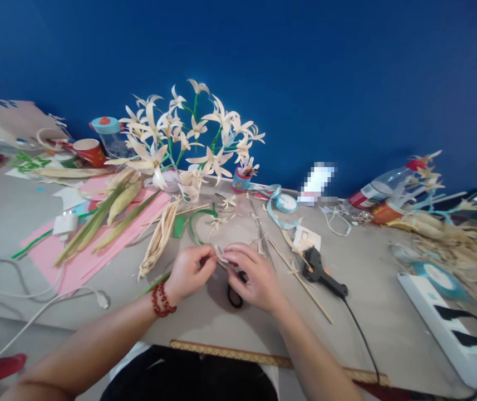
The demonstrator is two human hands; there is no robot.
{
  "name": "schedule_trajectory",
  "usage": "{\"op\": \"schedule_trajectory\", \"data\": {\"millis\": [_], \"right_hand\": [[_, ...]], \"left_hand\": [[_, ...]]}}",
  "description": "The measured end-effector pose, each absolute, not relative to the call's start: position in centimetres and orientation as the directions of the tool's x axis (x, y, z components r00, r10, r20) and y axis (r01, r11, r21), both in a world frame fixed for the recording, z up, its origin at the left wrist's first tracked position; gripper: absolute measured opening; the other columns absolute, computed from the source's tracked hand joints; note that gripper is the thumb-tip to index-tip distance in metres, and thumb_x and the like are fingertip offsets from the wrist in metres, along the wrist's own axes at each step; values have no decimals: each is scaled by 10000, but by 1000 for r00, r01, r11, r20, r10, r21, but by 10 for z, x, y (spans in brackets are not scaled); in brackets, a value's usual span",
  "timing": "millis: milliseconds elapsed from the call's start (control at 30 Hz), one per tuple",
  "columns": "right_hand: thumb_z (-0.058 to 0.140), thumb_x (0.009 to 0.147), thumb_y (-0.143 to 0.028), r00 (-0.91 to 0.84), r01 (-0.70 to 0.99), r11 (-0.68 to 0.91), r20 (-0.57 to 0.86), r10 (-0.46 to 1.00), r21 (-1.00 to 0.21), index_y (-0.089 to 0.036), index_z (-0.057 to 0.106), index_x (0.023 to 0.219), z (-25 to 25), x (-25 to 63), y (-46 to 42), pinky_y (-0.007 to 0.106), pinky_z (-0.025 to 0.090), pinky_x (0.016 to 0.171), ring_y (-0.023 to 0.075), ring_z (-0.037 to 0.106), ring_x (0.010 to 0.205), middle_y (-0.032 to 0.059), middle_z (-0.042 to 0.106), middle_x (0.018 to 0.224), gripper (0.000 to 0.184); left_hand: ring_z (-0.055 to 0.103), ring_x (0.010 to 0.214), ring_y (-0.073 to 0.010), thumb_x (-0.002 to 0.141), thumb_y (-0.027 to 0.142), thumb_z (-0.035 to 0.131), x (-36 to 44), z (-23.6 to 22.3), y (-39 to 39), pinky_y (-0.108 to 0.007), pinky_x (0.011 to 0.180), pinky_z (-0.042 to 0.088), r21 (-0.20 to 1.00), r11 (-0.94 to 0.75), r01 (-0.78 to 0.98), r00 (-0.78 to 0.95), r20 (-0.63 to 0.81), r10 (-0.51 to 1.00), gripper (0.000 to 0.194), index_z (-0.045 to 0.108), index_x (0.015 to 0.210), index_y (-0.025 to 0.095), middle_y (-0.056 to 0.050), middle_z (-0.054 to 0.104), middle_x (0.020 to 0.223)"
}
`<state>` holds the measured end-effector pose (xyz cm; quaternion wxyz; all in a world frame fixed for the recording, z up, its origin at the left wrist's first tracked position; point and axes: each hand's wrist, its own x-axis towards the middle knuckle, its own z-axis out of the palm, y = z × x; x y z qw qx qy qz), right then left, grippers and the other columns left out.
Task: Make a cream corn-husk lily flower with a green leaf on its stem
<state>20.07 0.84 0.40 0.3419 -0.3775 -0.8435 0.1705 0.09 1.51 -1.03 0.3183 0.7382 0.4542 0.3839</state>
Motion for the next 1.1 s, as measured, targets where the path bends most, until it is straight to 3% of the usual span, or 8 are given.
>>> {"op": "schedule_trajectory", "data": {"millis": [100, 233, 367, 433, 500, 600, 833, 1100], "right_hand": [[557, 907, -144, -512, 491, 694, 471, 719, -526, -213, 653, 1007, -2, 199, 12, 317, 505, 796, 205, 649, 934, 85, 709, 1007, 155], [599, 918, -212, -461, 395, 561, 372, 806, -727, -206, 675, 907, -3, 203, 15, 300, 495, 733, 174, 639, 796, 53, 703, 852, 76], [682, 865, -320, -356, 71, 37, 9, 934, -997, -195, 657, 850, -5, 205, 16, 246, 495, 605, 120, 615, 627, 14, 686, 763, 128], [736, 819, -370, -369, -111, -215, -161, 916, -970, -187, 641, 845, -7, 205, 17, 225, 492, 568, 96, 601, 567, 4, 697, 743, 208], [784, 773, -384, -390, -208, -337, -238, 890, -918, -179, 640, 849, -10, 203, 17, 214, 494, 560, 84, 603, 548, 2, 706, 734, 263], [808, 753, -367, -407, -245, -376, -257, 877, -894, -169, 652, 853, -12, 201, 17, 204, 497, 548, 79, 609, 534, -3, 705, 712, 272], [816, 749, -304, -397, -320, -328, -188, 898, -889, -175, 668, 845, -13, 201, 16, 187, 497, 529, 77, 622, 525, -4, 720, 701, 219], [833, 724, -286, -324, -455, -264, -119, 939, -850, -190, 670, 801, -13, 209, 20, 184, 502, 526, 75, 601, 499, -23, 689, 629, 204]], "left_hand": [[469, 564, -112, 838, 167, 478, 1, -10, 15, -228, 557, 349, 898, -289, 332, 337, 173, 926, 197, 525, 646, 173, 32, 503, 583], [440, 483, -99, 826, 225, 489, 3, -12, 18, -217, 489, 328, 990, -4, 140, 380, -49, 924, 205, 524, 631, 173, 40, 498, 524], [516, 584, -126, 880, 319, 522, 3, -13, 22, -233, 562, 405, 995, 89, -53, 290, -70, 955, 195, 615, 809, 163, 7, 591, 639], [562, 710, -149, 911, 337, 522, 3, -11, 22, -261, 673, 450, 997, 22, -75, 264, -2, 964, 220, 648, 938, 159, -23, 635, 772], [576, 812, -169, 933, 348, 518, 2, -9, 21, -285, 765, 453, 997, -44, -56, 308, 59, 950, 244, 665, 968, 156, -45, 648, 873], [568, 858, -177, 912, 339, 587, 3, -8, 19, -288, 796, 432, 997, -55, -59, 415, 74, 907, 194, 657, 935, 159, -45, 648, 900], [527, 734, -138, 843, 287, 694, 5, -9, 17, -254, 709, 391, 940, 223, -259, 483, -74, 872, 170, 605, 798, 151, -12, 597, 756], [500, 663, -140, 860, 262, 653, 3, -13, 23, -275, 693, 407, 805, 345, -483, 525, -50, 850, 180, 593, 734, 147, -16, 543, 681]]}}
